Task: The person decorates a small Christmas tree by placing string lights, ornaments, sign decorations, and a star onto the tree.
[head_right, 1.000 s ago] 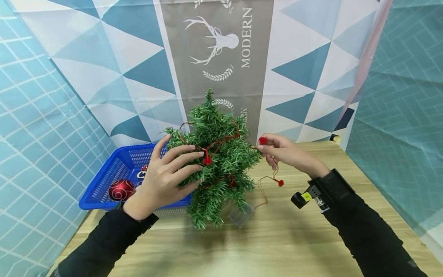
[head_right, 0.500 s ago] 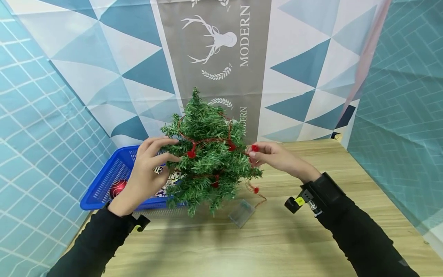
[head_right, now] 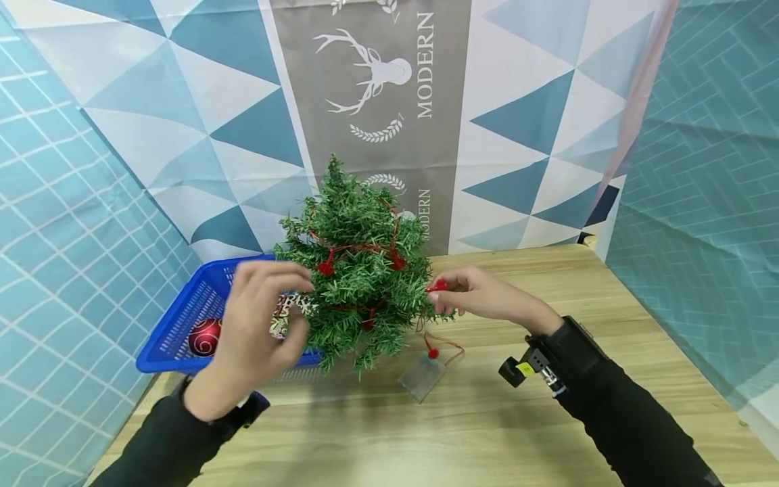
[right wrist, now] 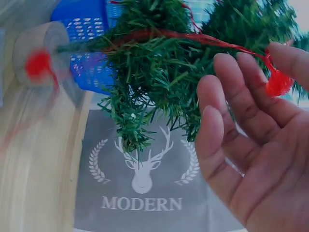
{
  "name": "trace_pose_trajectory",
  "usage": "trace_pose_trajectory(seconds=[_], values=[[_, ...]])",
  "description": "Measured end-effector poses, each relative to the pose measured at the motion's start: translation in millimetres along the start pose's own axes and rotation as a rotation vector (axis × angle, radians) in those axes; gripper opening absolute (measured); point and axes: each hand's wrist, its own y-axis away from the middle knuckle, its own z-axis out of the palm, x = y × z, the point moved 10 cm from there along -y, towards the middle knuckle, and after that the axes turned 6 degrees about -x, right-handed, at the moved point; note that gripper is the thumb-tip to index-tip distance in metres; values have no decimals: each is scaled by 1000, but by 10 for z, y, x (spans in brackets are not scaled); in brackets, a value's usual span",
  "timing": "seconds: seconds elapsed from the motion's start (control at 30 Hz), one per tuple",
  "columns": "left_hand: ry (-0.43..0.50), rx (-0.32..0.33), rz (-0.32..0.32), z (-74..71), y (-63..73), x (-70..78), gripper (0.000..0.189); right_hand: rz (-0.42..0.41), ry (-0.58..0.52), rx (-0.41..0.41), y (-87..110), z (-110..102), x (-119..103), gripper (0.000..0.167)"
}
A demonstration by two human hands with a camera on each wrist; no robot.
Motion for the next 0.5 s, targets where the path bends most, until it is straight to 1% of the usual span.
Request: trace_pose_trajectory(seconds=[0.03, 0.07, 0.1, 0.17, 0.23, 0.3, 0.37, 0.43, 0.5], values=[[4, 17, 42, 16, -26, 91, 38, 1, 29, -3, -6, 27, -15, 17], [2, 14, 72, 47, -45, 168, 36, -1, 60, -2, -15, 50, -35, 16], [-7, 1, 97, 90, -60, 232, 34, -7, 90, 4, -29, 69, -55, 16], [-23, -55, 108, 192, -85, 297, 30, -8, 145, 33, -64, 88, -76, 16], [-42, -95, 101, 258, -106, 317, 27, 3, 183, 60, -84, 106, -77, 18], [-50, -113, 88, 278, -118, 305, 25, 30, 197, 77, -92, 128, -46, 16], [-45, -110, 81, 260, -118, 287, 25, 56, 206, 87, -66, 138, -1, 14], [-48, -107, 75, 230, -107, 260, 24, 80, 197, 93, -3, 125, 61, 21], [-56, -104, 69, 199, -100, 235, 23, 76, 184, 98, 80, 101, 112, 28]])
